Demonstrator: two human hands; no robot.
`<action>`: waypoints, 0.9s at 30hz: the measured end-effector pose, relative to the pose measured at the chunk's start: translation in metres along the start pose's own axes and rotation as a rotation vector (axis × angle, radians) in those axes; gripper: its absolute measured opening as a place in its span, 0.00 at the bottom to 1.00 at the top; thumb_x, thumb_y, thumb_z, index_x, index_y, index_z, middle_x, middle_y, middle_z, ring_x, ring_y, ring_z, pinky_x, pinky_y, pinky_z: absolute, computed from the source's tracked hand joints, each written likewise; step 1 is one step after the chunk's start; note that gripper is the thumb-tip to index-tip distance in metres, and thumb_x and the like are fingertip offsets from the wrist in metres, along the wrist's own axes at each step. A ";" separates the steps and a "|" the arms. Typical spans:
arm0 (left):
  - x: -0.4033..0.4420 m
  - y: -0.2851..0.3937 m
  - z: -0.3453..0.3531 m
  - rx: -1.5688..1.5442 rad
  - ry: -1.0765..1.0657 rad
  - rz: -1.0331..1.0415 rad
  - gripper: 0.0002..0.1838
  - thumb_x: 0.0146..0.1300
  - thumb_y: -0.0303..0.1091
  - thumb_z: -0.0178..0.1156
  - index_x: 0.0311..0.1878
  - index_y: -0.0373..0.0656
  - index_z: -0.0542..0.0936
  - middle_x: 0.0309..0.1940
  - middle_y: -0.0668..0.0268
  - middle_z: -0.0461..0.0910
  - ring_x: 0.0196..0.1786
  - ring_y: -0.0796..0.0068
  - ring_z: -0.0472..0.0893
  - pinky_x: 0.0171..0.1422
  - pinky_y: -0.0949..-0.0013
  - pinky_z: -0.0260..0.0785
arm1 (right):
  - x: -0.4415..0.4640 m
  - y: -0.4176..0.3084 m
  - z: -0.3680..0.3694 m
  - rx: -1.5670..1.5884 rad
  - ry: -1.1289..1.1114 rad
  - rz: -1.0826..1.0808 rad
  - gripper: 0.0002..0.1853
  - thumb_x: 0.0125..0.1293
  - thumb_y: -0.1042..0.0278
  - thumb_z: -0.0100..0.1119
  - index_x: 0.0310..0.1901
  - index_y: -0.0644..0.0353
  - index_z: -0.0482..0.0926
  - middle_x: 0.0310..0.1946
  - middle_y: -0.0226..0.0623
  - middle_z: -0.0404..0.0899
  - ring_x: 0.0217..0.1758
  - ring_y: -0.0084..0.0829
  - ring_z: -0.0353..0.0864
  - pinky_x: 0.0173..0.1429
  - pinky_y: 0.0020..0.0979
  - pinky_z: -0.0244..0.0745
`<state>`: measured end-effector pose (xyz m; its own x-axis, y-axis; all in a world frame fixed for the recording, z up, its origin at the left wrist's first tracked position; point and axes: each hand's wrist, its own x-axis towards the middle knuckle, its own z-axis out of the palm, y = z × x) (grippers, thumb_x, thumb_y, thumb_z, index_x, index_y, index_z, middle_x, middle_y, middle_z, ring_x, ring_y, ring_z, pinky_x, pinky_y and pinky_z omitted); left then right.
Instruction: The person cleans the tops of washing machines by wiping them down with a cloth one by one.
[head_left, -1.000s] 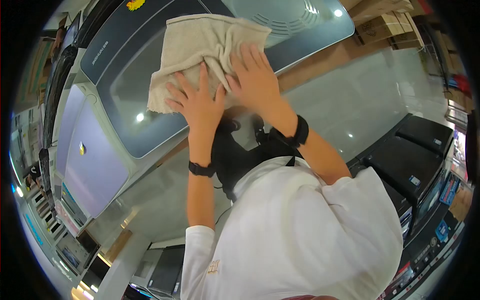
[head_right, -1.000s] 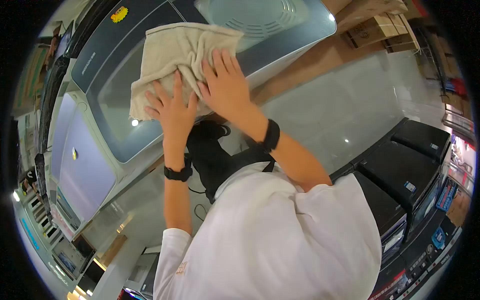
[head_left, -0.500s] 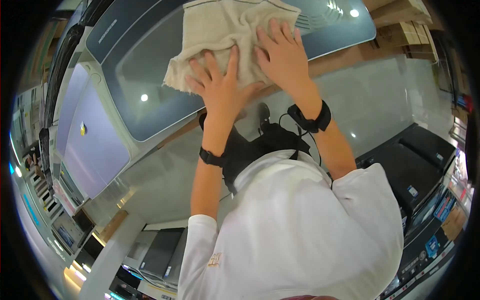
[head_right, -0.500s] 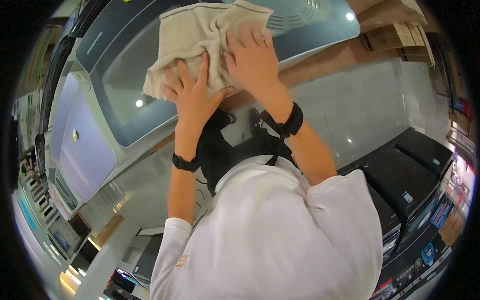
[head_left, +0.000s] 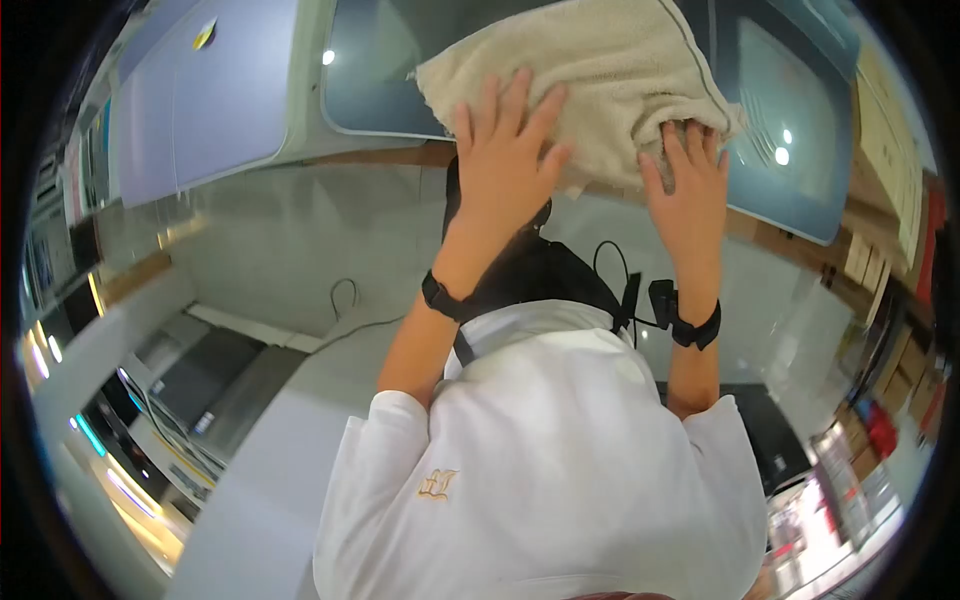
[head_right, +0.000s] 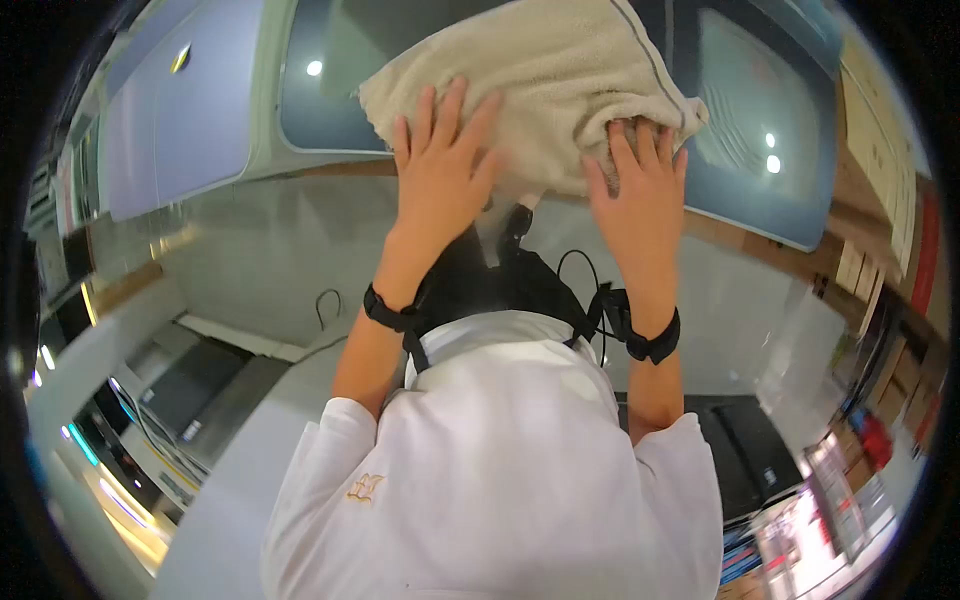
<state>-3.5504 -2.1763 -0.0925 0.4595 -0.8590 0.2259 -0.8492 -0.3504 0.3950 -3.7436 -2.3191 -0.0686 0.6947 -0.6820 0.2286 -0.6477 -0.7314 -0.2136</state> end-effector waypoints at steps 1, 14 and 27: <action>0.003 -0.016 -0.005 -0.001 0.047 -0.050 0.35 0.70 0.53 0.65 0.80 0.64 0.73 0.84 0.60 0.64 0.86 0.45 0.58 0.85 0.32 0.44 | 0.011 -0.015 0.004 0.027 -0.008 -0.045 0.29 0.69 0.52 0.70 0.68 0.54 0.83 0.70 0.51 0.78 0.77 0.58 0.71 0.80 0.67 0.60; 0.021 -0.157 -0.023 0.031 0.292 -0.345 0.33 0.75 0.51 0.58 0.81 0.55 0.71 0.85 0.52 0.59 0.86 0.36 0.53 0.83 0.25 0.46 | 0.071 -0.164 0.063 0.199 -0.033 -0.390 0.37 0.67 0.47 0.71 0.74 0.53 0.76 0.73 0.48 0.74 0.76 0.57 0.71 0.81 0.58 0.62; -0.020 -0.066 -0.017 0.374 -0.096 -0.010 0.33 0.77 0.50 0.53 0.80 0.47 0.70 0.87 0.48 0.54 0.87 0.33 0.50 0.80 0.15 0.39 | -0.001 -0.078 0.028 0.287 -0.013 -0.374 0.23 0.63 0.73 0.64 0.61 0.54 0.85 0.69 0.31 0.79 0.78 0.34 0.74 0.85 0.59 0.54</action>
<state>-3.4985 -2.1295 -0.1077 0.4567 -0.8798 0.1321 -0.8893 -0.4555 0.0406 -3.6849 -2.2613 -0.0788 0.8690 -0.3704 0.3281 -0.2410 -0.8959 -0.3732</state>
